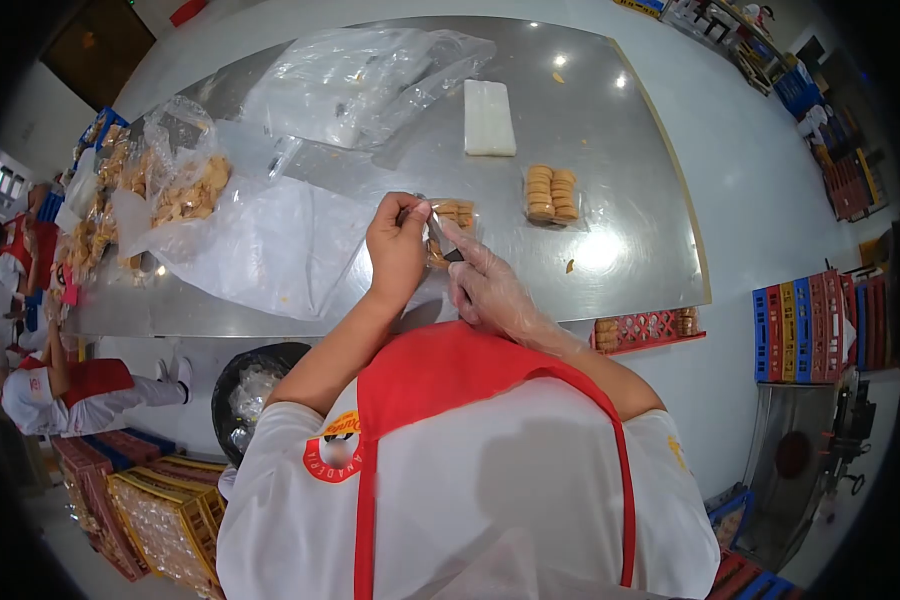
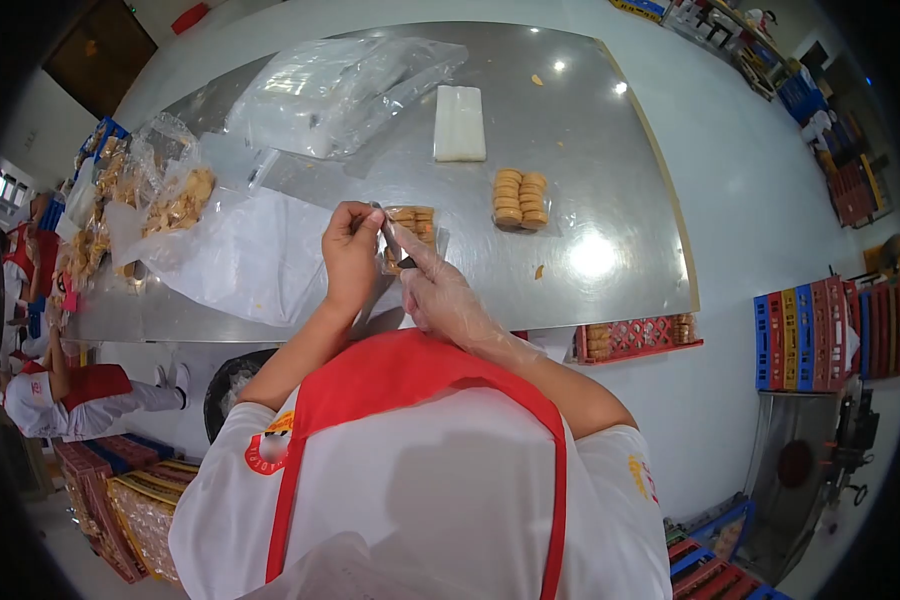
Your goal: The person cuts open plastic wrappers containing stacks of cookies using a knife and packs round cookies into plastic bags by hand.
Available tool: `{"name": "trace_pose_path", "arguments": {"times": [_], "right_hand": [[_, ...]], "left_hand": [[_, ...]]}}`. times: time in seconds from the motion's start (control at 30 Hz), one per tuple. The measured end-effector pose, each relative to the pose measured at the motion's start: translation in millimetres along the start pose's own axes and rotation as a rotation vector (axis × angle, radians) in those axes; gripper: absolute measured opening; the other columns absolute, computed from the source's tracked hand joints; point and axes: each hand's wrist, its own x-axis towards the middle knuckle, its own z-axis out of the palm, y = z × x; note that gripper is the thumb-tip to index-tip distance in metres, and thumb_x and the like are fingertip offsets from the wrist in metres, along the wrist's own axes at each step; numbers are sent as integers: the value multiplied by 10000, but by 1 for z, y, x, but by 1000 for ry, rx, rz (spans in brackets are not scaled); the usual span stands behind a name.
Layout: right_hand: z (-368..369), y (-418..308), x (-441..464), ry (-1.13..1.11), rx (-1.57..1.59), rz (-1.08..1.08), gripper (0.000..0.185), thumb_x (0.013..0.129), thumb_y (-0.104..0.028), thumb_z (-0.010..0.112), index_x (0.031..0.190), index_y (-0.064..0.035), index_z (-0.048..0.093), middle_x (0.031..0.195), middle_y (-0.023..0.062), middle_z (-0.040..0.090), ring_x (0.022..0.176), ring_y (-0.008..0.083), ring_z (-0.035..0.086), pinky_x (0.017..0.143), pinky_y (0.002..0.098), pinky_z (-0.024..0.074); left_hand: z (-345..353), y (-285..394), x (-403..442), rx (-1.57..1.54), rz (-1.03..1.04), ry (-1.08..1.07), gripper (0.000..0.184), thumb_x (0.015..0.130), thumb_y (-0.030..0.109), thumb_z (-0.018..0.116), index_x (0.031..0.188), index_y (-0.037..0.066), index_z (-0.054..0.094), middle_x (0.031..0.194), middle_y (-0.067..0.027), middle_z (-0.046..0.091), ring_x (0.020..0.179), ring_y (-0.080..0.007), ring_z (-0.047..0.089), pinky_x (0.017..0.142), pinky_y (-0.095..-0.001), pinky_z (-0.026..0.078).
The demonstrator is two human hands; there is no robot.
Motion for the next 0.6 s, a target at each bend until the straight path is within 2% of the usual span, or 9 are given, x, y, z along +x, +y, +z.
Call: {"name": "trace_pose_path", "arguments": {"times": [0.07,0.13,0.23,0.37,0.43,0.6], "right_hand": [[-3,2,1,-21,-31,35,563,958,-15,413,1479,-228,394,621,10,488,434,91,383,374,223,323],[-8,7,14,-13,61,-14,564,943,-36,423,1479,-211,396,655,23,508,452,89,396,386,229,326],[-9,-3,13,-29,149,-24,570,932,-57,439,1486,-171,368,684,34,530,466,86,410,381,231,320],[-6,-5,12,7,234,-45,583,929,-71,455,1494,-110,318,706,40,549,462,79,407,377,218,309],[-7,-6,12,30,195,-32,521,943,-80,465,1455,-119,373,703,38,536,475,89,413,387,214,318],[-10,2,13,53,171,10,484,936,-62,473,1417,-115,454,709,33,538,482,83,416,408,215,333]], "left_hand": [[0,0,-1,-37,-23,-13,39,913,44,625,910,14,599,803,-5,601,745,-74,516,681,-225,437],[4,0,-6,-32,-44,-56,38,911,40,628,929,13,609,814,3,605,755,-72,518,686,-221,435],[4,3,-3,-132,-190,-101,103,895,23,644,996,4,630,863,-14,626,777,-86,550,701,-225,451],[9,6,-11,-534,-362,-93,188,863,-6,671,1050,4,654,926,-46,652,843,-116,584,746,-242,475],[4,-1,-13,-623,-475,-157,211,852,-12,679,1062,-3,658,952,-63,658,878,-130,591,780,-252,481],[2,-12,-2,-592,-479,7,193,867,17,680,1054,-27,656,951,-72,660,895,-136,588,819,-260,471]]}}
